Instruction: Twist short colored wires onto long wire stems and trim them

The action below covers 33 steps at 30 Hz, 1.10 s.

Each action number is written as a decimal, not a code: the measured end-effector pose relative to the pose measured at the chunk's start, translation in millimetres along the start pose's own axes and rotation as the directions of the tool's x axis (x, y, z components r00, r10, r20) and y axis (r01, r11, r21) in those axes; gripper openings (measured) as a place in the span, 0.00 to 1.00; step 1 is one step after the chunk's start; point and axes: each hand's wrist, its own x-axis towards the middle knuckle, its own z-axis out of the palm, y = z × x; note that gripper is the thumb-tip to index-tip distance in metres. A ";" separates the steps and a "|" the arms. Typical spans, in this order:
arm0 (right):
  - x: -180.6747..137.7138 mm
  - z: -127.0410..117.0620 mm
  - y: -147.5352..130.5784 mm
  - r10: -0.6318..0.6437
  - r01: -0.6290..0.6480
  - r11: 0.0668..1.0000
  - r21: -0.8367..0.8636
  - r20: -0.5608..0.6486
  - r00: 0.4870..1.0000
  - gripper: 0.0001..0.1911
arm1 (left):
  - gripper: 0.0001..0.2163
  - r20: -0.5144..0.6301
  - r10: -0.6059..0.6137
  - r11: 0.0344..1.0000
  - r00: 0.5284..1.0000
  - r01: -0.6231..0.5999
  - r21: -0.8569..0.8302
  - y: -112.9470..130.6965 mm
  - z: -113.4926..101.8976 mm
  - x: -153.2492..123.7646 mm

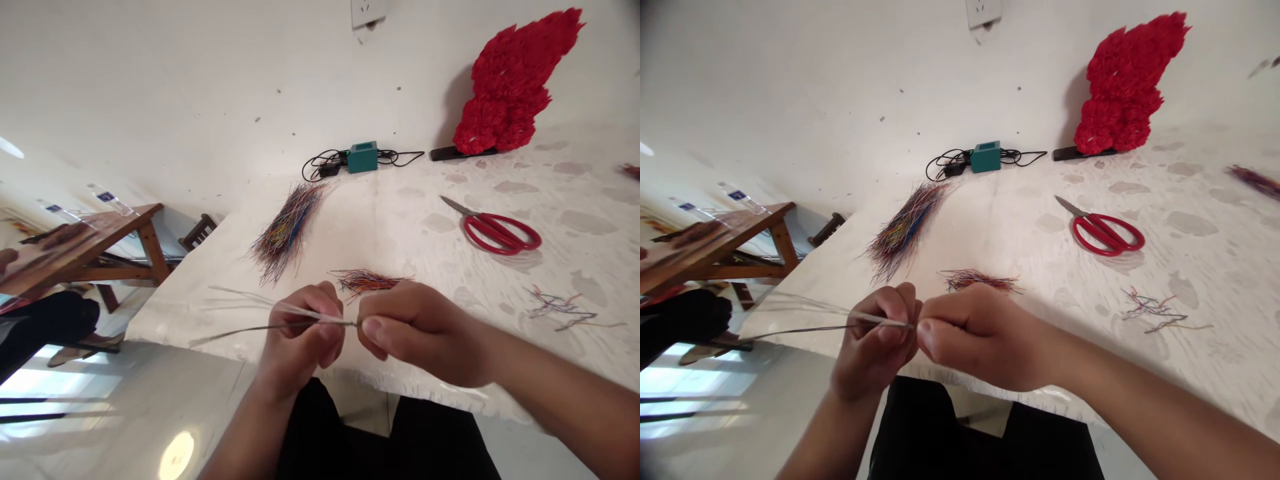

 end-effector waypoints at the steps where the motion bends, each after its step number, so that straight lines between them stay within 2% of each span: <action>1: -0.4 -2.3 -2.3 0.029 -0.032 0.999 0.029 0.090 0.996 0.14 | 0.08 0.072 -0.019 0.999 0.997 0.017 0.031 3.1 -7.0 1.1; 3: -0.2 -5.1 -4.4 0.054 -0.074 0.995 0.070 0.246 0.968 0.14 | 0.10 0.213 -0.135 0.983 0.968 0.104 0.150 13.4 -20.4 3.7; 4: 0.2 -5.4 -4.0 0.059 -0.087 0.993 0.078 0.309 0.949 0.14 | 0.10 0.288 -0.194 0.968 0.938 0.134 0.214 20.0 -26.0 5.6; 5: 0.7 -5.0 -2.7 0.068 -0.102 0.992 0.076 0.361 0.930 0.14 | 0.08 0.358 -0.255 0.946 0.898 0.154 0.287 26.9 -30.5 8.2; 7: 1.5 -2.6 1.6 0.104 -0.133 0.990 0.040 0.426 0.899 0.14 | 0.04 0.458 -0.412 0.878 0.787 0.210 0.430 40.1 -35.9 15.7; 9: 1.8 0.5 6.1 0.134 -0.142 0.990 -0.014 0.435 0.890 0.13 | 0.04 0.497 -0.539 0.807 0.680 0.246 0.538 50.0 -37.2 25.5; 12: 1.7 3.9 10.1 0.151 -0.128 0.988 -0.083 0.415 0.897 0.13 | 0.05 0.503 -0.656 0.720 0.563 0.268 0.640 57.7 -34.5 41.2; 14: 1.6 4.8 11.2 0.169 -0.132 0.984 -0.116 0.416 0.894 0.14 | 0.06 0.506 -0.698 0.688 0.506 0.278 0.671 59.7 -31.0 49.6; 16: 1.7 5.2 12.2 0.190 -0.136 0.978 -0.159 0.410 0.892 0.14 | 0.08 0.496 -0.724 0.660 0.479 0.274 0.699 61.2 -26.7 55.5; 19: 2.2 5.7 14.0 0.214 -0.126 0.959 -0.253 0.359 0.909 0.14 | 0.10 0.450 -0.746 0.599 0.491 0.199 0.776 64.8 -20.0 59.4; 22: 3.0 5.9 15.7 0.209 -0.111 0.943 -0.315 0.298 0.931 0.14 | 0.09 0.410 -0.706 0.521 0.578 0.032 0.853 70.4 -15.3 58.6; 25: 3.7 5.9 16.9 0.192 -0.103 0.934 -0.343 0.238 0.952 0.15 | 0.08 0.421 -0.621 0.456 0.661 -0.133 0.880 75.3 -12.8 53.9; 29: 4.5 6.8 19.0 0.179 -0.096 0.920 -0.379 0.191 0.965 0.16 | 0.08 0.473 -0.536 0.353 0.699 -0.324 0.878 76.4 -11.0 41.5; 33: 5.8 8.4 21.9 0.186 -0.115 0.917 -0.382 0.156 0.970 0.16 | 0.07 0.550 -0.418 0.208 0.723 -0.513 0.833 72.5 -8.8 26.8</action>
